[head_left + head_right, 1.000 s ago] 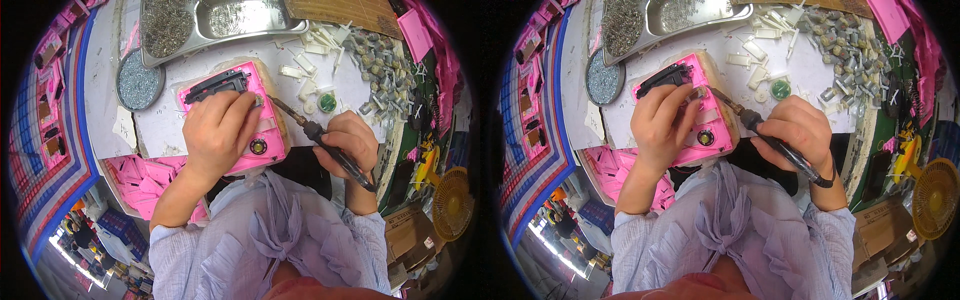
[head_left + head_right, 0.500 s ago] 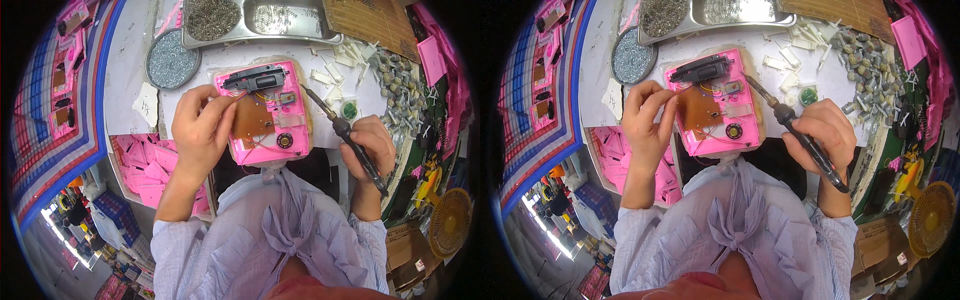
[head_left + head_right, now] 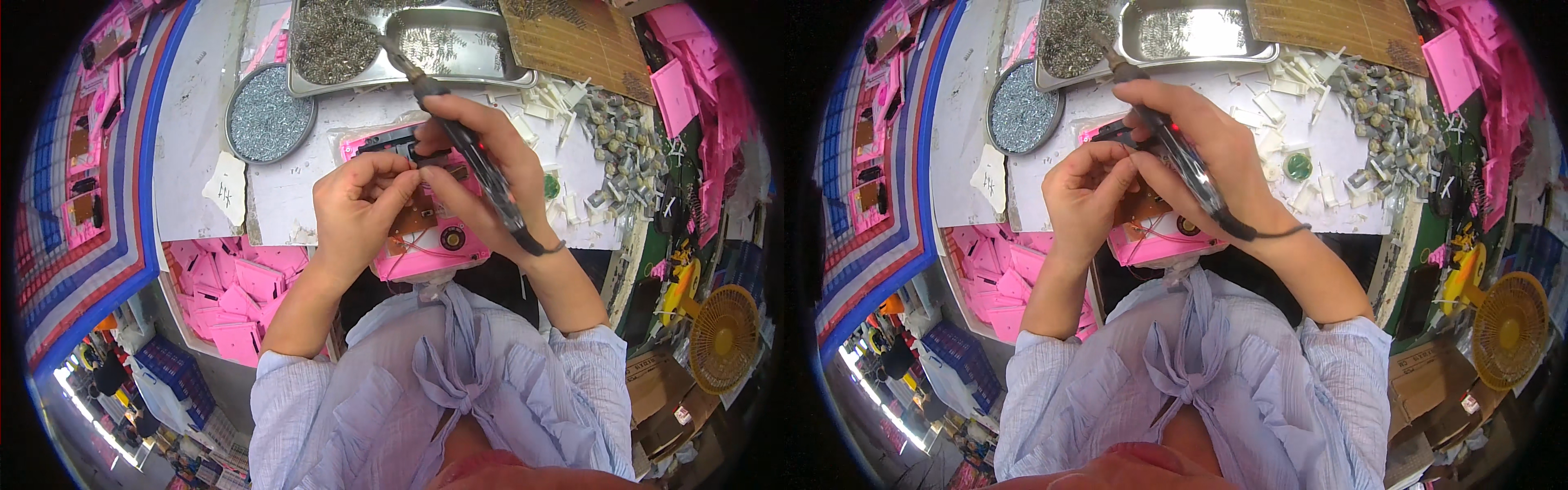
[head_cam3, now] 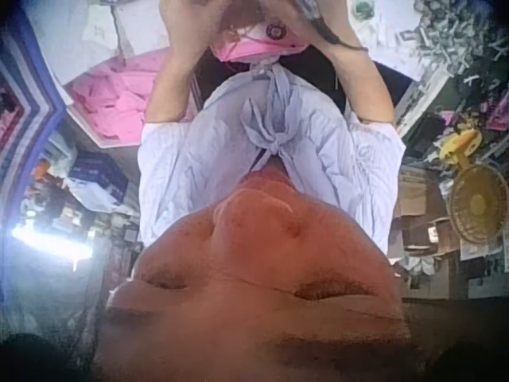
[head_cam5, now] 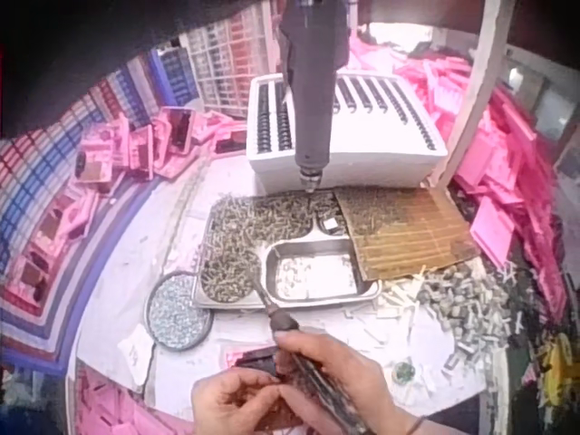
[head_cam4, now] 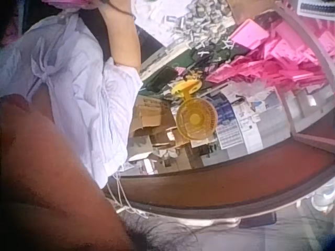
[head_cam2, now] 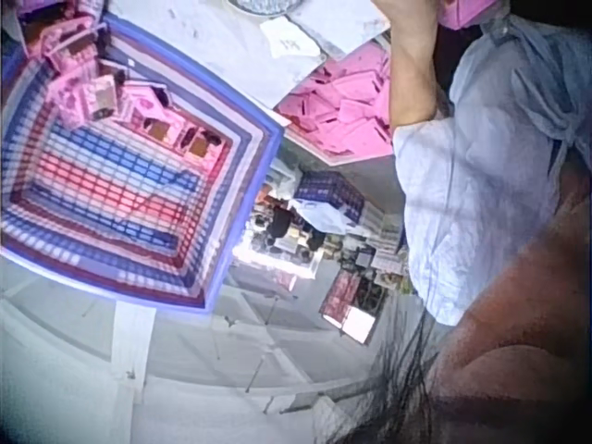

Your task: Soldering components onto a circuit board and assembling a pink toy case.

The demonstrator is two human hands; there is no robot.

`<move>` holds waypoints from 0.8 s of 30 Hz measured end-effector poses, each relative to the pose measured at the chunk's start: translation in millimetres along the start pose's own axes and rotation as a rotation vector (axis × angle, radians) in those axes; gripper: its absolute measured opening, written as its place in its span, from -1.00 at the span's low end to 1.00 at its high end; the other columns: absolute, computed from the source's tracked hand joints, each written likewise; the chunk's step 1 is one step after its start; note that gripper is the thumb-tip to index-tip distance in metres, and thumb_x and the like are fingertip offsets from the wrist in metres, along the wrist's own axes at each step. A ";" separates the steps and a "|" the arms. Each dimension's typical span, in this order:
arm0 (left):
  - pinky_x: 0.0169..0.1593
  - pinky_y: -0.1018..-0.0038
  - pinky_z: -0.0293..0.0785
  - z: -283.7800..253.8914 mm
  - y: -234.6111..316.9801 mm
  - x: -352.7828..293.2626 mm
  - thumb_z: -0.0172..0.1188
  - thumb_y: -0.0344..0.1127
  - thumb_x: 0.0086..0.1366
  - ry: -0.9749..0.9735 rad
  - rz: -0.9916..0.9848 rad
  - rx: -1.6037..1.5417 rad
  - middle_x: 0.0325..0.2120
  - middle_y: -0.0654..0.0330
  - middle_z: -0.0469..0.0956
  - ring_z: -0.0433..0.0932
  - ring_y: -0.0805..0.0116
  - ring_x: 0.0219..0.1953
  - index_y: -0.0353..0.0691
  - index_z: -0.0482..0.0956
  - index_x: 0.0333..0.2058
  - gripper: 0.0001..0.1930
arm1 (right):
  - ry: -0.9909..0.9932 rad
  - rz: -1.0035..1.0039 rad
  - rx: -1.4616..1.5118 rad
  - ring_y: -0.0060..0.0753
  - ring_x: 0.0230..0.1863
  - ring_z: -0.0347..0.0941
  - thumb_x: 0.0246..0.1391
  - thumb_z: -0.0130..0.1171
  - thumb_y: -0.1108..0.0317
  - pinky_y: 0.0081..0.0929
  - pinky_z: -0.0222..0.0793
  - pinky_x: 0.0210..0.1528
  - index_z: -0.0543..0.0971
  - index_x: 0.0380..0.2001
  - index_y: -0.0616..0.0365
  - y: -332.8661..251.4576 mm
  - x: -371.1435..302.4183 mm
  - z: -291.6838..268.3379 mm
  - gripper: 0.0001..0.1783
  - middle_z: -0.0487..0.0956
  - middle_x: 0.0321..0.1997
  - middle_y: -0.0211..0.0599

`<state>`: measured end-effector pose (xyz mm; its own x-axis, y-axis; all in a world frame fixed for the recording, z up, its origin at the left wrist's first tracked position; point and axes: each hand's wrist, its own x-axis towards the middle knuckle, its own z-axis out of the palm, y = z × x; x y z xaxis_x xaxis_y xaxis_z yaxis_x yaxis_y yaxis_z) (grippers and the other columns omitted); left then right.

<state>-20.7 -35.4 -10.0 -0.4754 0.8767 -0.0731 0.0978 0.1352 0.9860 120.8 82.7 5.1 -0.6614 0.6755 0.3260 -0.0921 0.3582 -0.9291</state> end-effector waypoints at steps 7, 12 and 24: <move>-0.35 0.53 0.59 -8.7 -0.1 2.4 0.34 -0.48 0.30 -0.042 0.135 0.144 -0.47 0.13 0.70 0.69 0.46 -0.44 -0.39 0.68 -0.25 -0.91 | -0.050 0.075 -0.016 -0.38 -0.21 0.63 0.05 0.30 0.59 -0.47 0.55 -0.12 0.52 0.20 0.06 -3.0 7.3 4.8 -0.41 0.63 -0.17 -0.24; -0.39 0.53 0.55 -13.6 -0.7 2.6 0.33 -0.47 0.32 -0.099 0.097 0.118 -0.47 0.14 0.69 0.63 0.46 -0.50 -0.38 0.70 -0.23 -0.90 | -0.047 0.064 0.010 -0.35 -0.22 0.63 0.04 0.29 0.59 -0.46 0.55 -0.13 0.53 0.18 0.05 1.2 4.9 6.3 -0.42 0.63 -0.17 -0.21; -0.37 0.51 0.52 -11.3 11.4 14.1 0.40 -0.51 0.14 -0.087 0.282 0.428 -0.39 0.19 0.48 0.55 0.39 -0.46 -0.32 0.68 -0.38 -0.92 | 0.102 -0.268 -0.270 -0.33 -0.44 0.44 -0.18 0.55 0.51 -0.44 0.35 -0.36 0.64 -0.03 0.20 9.6 -13.9 -33.1 -0.46 0.58 -0.42 -0.28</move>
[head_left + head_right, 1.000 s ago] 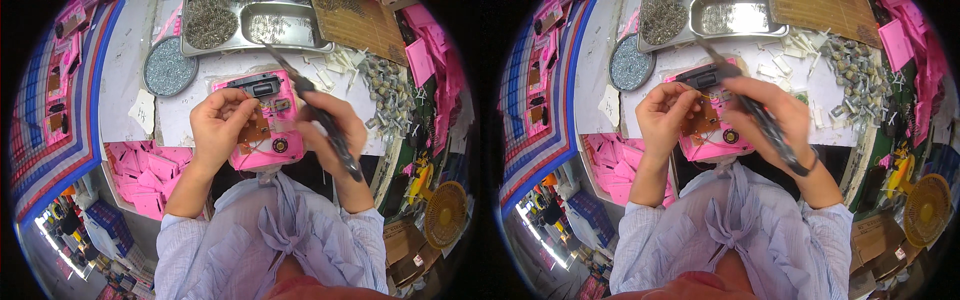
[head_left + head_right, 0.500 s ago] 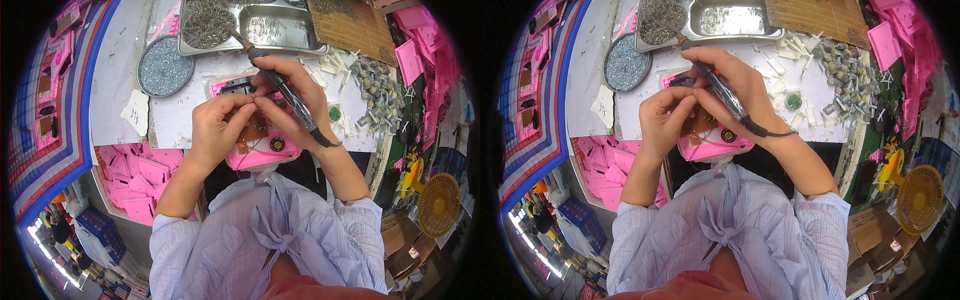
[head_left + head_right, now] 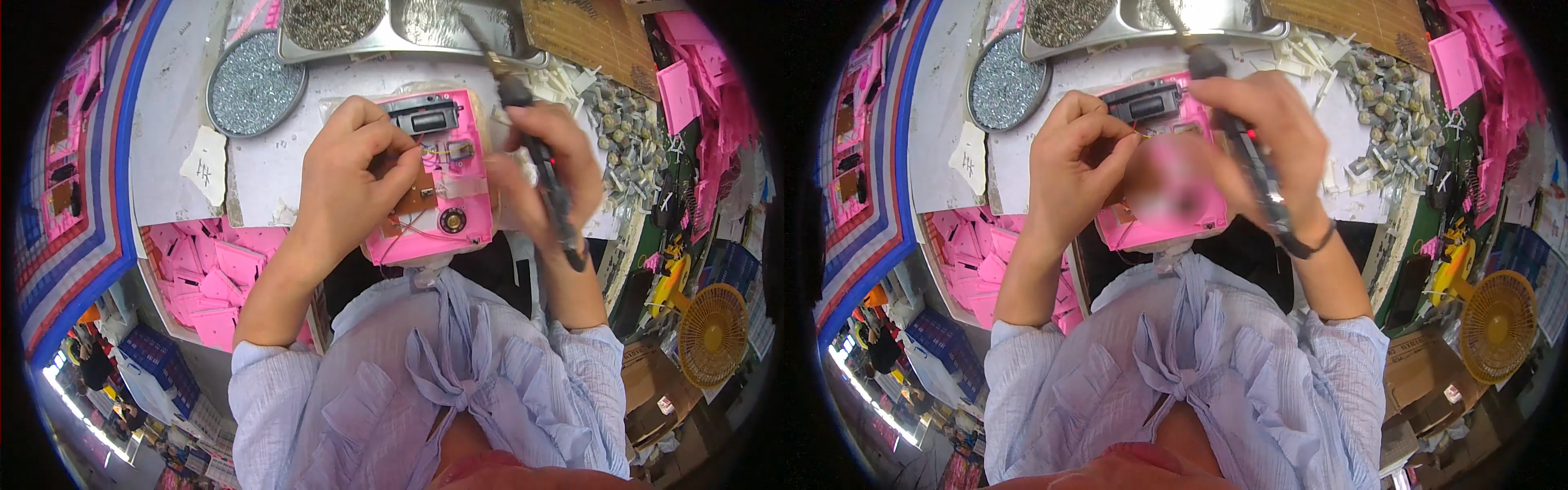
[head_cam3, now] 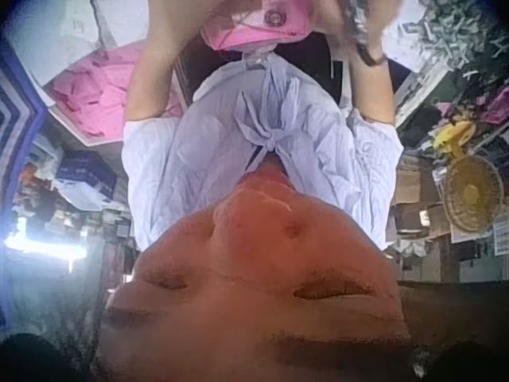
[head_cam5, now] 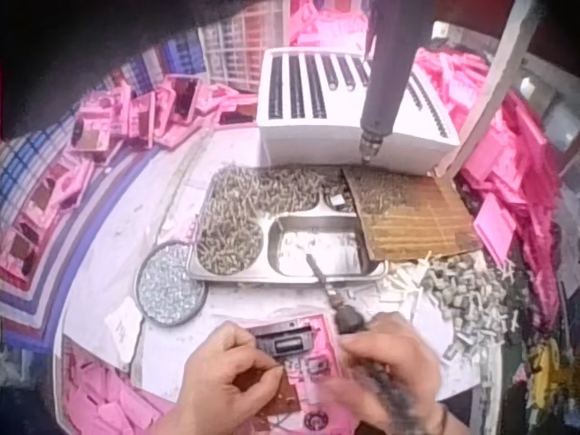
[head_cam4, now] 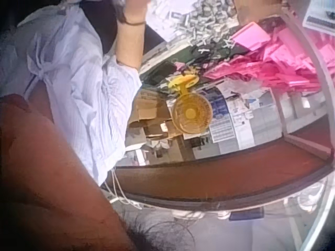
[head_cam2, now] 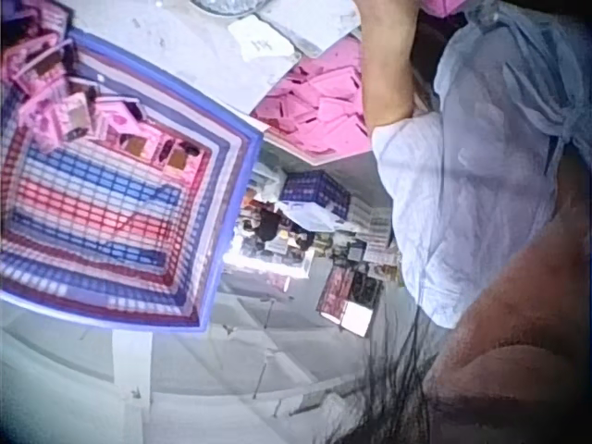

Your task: Soldering components onto a circuit board and assembling a pink toy case.

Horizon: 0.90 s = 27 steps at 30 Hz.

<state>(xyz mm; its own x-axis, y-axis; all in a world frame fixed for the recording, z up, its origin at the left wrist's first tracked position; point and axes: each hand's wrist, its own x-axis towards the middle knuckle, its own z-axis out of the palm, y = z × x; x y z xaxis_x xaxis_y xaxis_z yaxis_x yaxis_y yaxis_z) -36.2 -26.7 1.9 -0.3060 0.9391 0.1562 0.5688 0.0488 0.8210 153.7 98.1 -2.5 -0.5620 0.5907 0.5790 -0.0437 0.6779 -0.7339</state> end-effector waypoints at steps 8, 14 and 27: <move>-0.34 0.29 0.49 7.5 -0.8 0.9 0.35 -0.46 0.10 -0.005 -0.037 0.097 -0.45 0.12 0.48 0.54 0.18 -0.44 -0.31 0.60 -0.51 -0.90 | -0.064 -0.053 0.082 -0.30 -0.50 0.43 -0.07 0.40 0.54 -0.39 0.39 -0.35 0.58 -0.15 0.34 -1.2 -21.5 -26.2 -0.64 0.62 -0.41 -0.19; -0.33 0.23 0.45 8.6 -2.5 1.3 0.33 -0.49 0.05 0.010 -0.030 0.153 -0.48 0.10 0.44 0.50 0.11 -0.42 -0.29 0.55 -0.56 -0.88 | -0.165 -0.118 0.073 -0.29 -0.58 0.39 -0.11 0.38 0.56 -0.25 0.44 -0.35 0.54 -0.19 0.33 -6.0 -22.5 -28.4 -0.65 0.66 -0.41 -0.18; -0.32 0.21 0.46 11.2 -4.9 1.6 0.30 -0.50 0.04 0.035 0.001 0.187 -0.48 0.09 0.44 0.50 0.08 -0.41 -0.30 0.53 -0.56 -0.90 | -0.268 -0.072 0.076 -0.31 -0.56 0.36 0.01 0.34 0.47 -0.12 0.42 -0.20 0.54 -0.22 0.30 -5.5 -25.4 -22.2 -0.74 0.49 -0.56 -0.24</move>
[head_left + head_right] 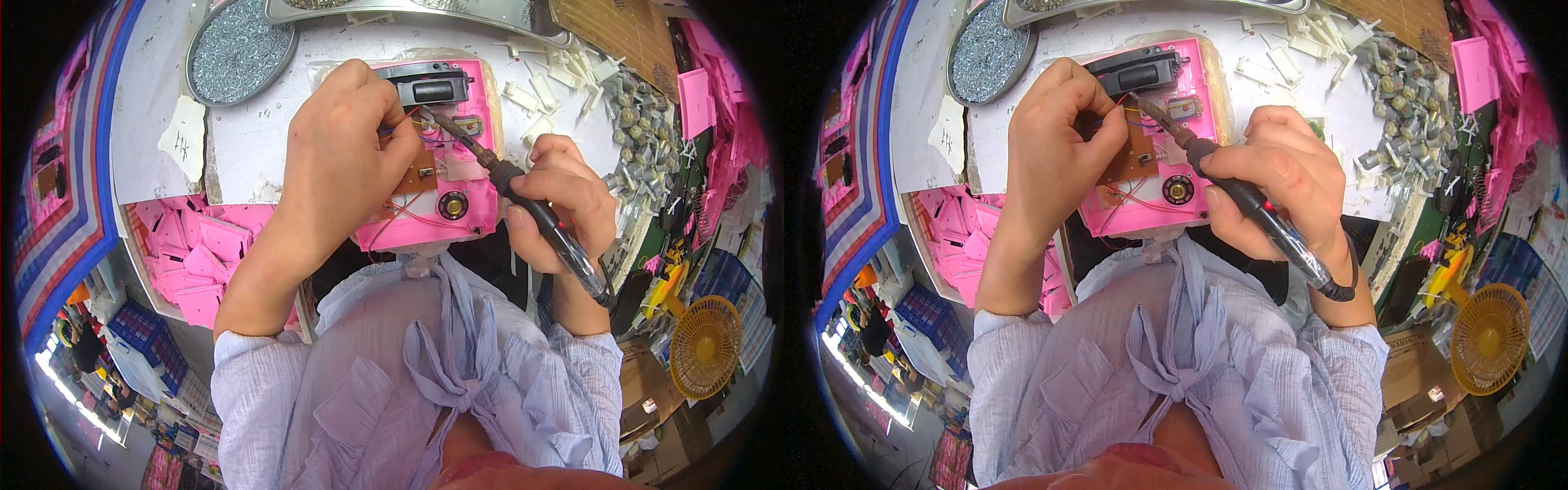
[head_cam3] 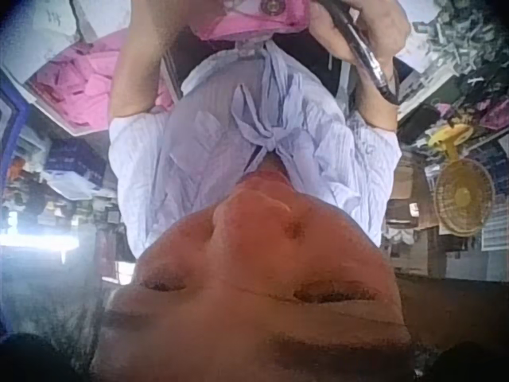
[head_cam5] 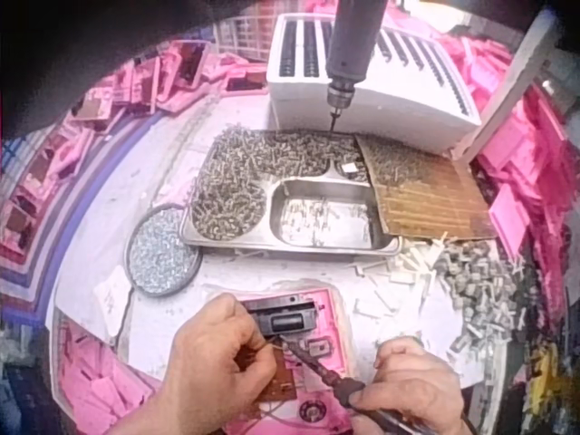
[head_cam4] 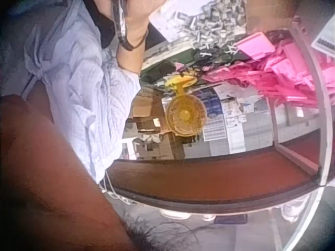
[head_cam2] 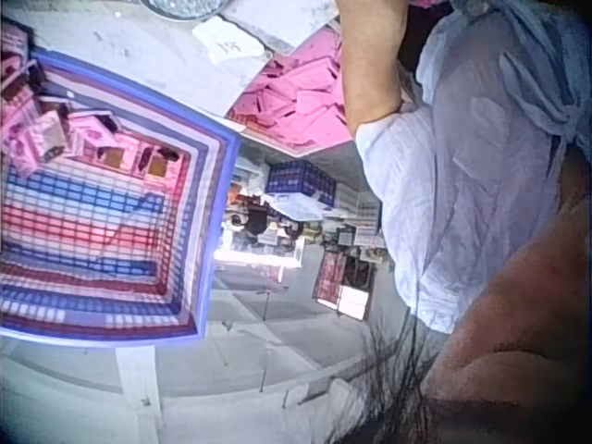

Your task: Soldering components onto a circuit board and assembling a pink toy case.

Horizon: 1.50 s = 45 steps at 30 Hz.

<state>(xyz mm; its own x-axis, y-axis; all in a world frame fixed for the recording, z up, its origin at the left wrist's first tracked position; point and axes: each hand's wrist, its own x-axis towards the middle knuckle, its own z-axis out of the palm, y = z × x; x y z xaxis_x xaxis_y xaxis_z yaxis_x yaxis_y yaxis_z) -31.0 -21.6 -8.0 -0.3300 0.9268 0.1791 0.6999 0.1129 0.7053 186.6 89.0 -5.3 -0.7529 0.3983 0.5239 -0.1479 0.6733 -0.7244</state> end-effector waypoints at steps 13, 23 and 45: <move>-0.40 0.41 0.42 -1.5 -4.3 0.0 0.30 -0.53 0.08 0.018 0.036 -0.019 -0.50 0.15 0.43 0.48 0.29 -0.49 -0.34 0.51 -0.53 -0.88 | -0.037 -0.057 -0.064 -0.21 -0.57 0.43 -0.08 0.35 0.52 -0.11 0.45 -0.26 0.58 -0.26 0.31 -0.2 6.3 0.5 -0.74 0.51 -0.57 -0.20; -0.42 0.42 0.40 -2.4 -2.7 0.9 0.30 -0.53 0.08 0.013 0.019 -0.025 -0.52 0.16 0.42 0.46 0.32 -0.51 -0.34 0.50 -0.54 -0.87 | 0.008 -0.043 -0.050 -0.23 -0.58 0.38 -0.26 0.40 0.57 -0.30 0.42 -0.35 0.64 -0.26 0.18 0.8 5.4 -7.3 -0.64 0.49 -0.58 -0.31; -0.47 0.47 0.36 6.5 -3.9 -2.1 0.33 -0.53 0.06 0.108 0.044 -0.047 -0.53 0.20 0.42 0.43 0.39 -0.54 -0.30 0.52 -0.56 -0.86 | 0.022 -0.051 -0.024 -0.27 -0.64 0.32 -0.31 0.37 0.57 -0.37 0.32 -0.44 0.64 -0.30 0.20 11.4 11.1 1.6 -0.65 0.45 -0.62 -0.36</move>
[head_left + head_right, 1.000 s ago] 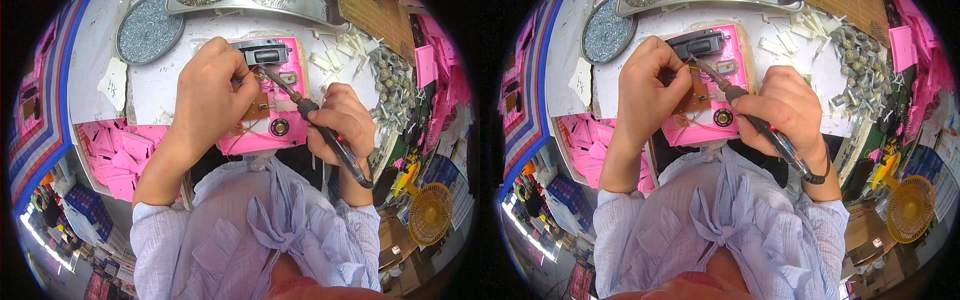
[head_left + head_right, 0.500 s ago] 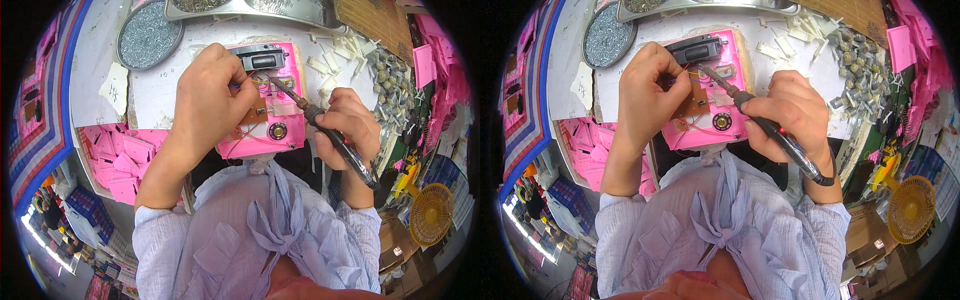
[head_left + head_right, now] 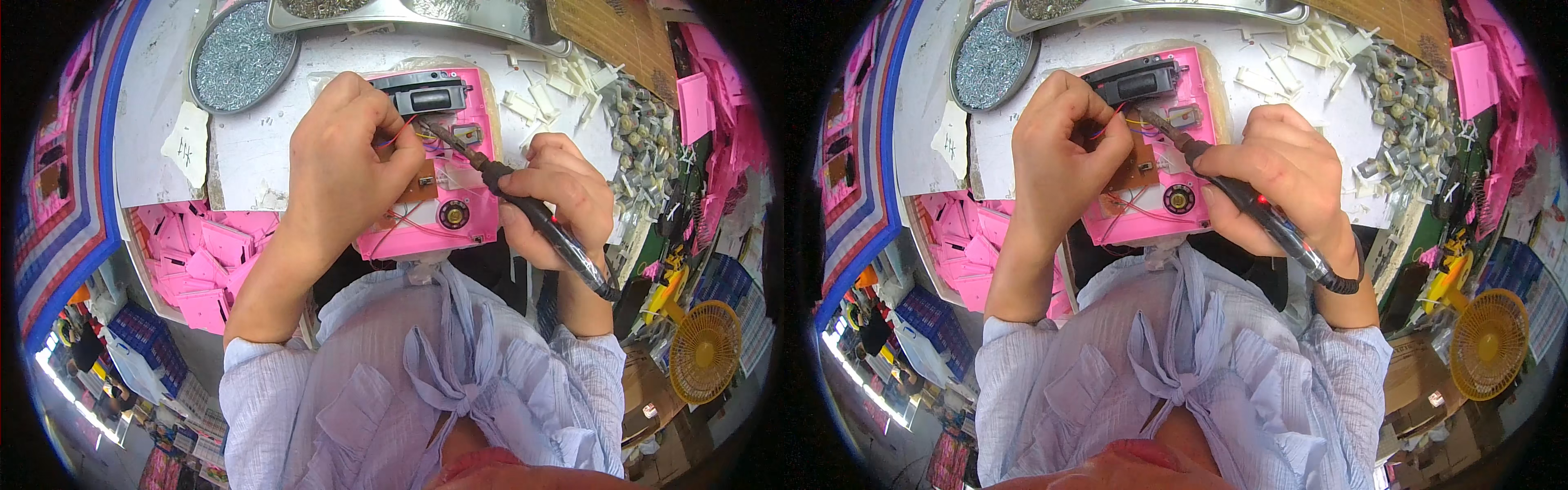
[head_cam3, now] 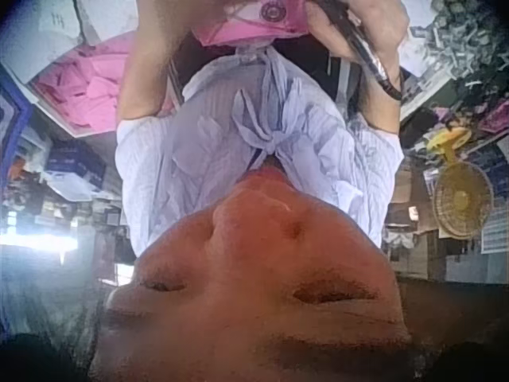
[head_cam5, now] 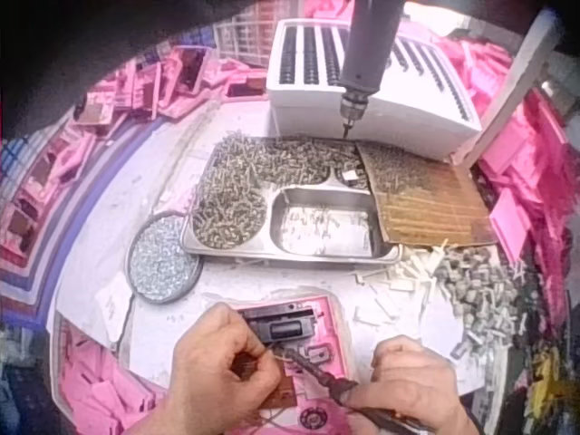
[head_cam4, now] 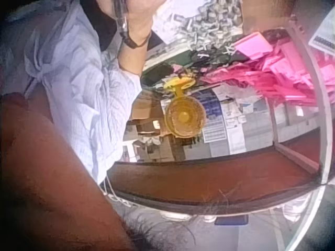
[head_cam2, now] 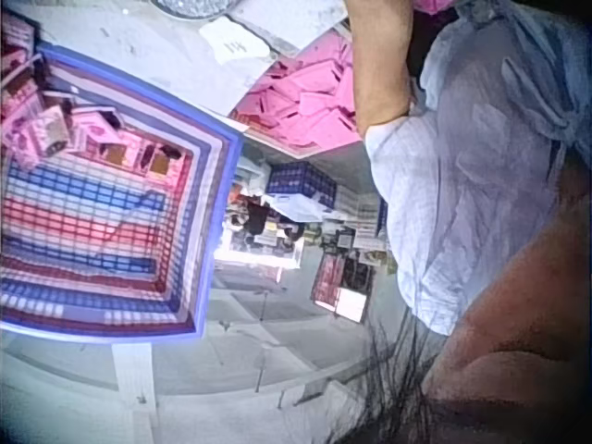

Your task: Soldering components onto a circuit board and assembling a pink toy case.

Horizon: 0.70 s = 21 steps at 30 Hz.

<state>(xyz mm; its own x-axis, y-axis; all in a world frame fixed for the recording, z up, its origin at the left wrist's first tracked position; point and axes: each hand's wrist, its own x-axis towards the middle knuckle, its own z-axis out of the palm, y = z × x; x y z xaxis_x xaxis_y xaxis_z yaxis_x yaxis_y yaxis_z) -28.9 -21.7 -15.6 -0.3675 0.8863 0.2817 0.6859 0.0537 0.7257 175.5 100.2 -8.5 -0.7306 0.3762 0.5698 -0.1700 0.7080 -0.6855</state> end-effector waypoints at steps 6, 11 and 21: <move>-0.48 0.47 0.35 0.7 -1.9 -0.3 0.35 -0.54 0.06 0.013 0.018 -0.021 -0.53 0.21 0.42 0.43 0.40 -0.54 -0.30 0.52 -0.55 -0.85 | -0.002 -0.004 0.002 -0.27 -0.64 0.31 -0.31 0.38 0.57 -0.36 0.32 -0.44 0.65 -0.30 0.21 0.4 2.4 1.6 -0.65 0.45 -0.62 -0.36; -0.47 0.48 0.36 0.2 -1.2 -0.4 0.35 -0.55 0.05 0.009 0.010 -0.011 -0.52 0.21 0.43 0.43 0.41 -0.54 -0.30 0.52 -0.55 -0.85 | -0.035 -0.011 -0.007 -0.26 -0.63 0.33 -0.26 0.38 0.56 -0.32 0.34 -0.41 0.63 -0.28 0.22 1.0 2.4 -1.7 -0.66 0.49 -0.59 -0.32; -0.41 0.29 0.45 6.5 -2.6 -4.6 0.34 -0.54 -0.01 0.034 0.006 0.014 -0.49 0.15 0.42 0.49 0.16 -0.46 -0.25 0.48 -0.54 -0.83 | -0.112 -0.014 -0.033 -0.26 -0.60 0.39 -0.12 0.37 0.55 -0.22 0.41 -0.33 0.58 -0.23 0.27 -0.2 1.5 -9.2 -0.69 0.55 -0.54 -0.24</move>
<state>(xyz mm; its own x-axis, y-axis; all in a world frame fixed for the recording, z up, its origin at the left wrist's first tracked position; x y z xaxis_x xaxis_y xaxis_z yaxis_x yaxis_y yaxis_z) -24.9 -22.9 -22.8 -0.3848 0.8703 0.3075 0.6968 0.0555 0.7151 180.5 106.1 -3.3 -0.7980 0.2986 0.5235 -0.1598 0.7327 -0.6615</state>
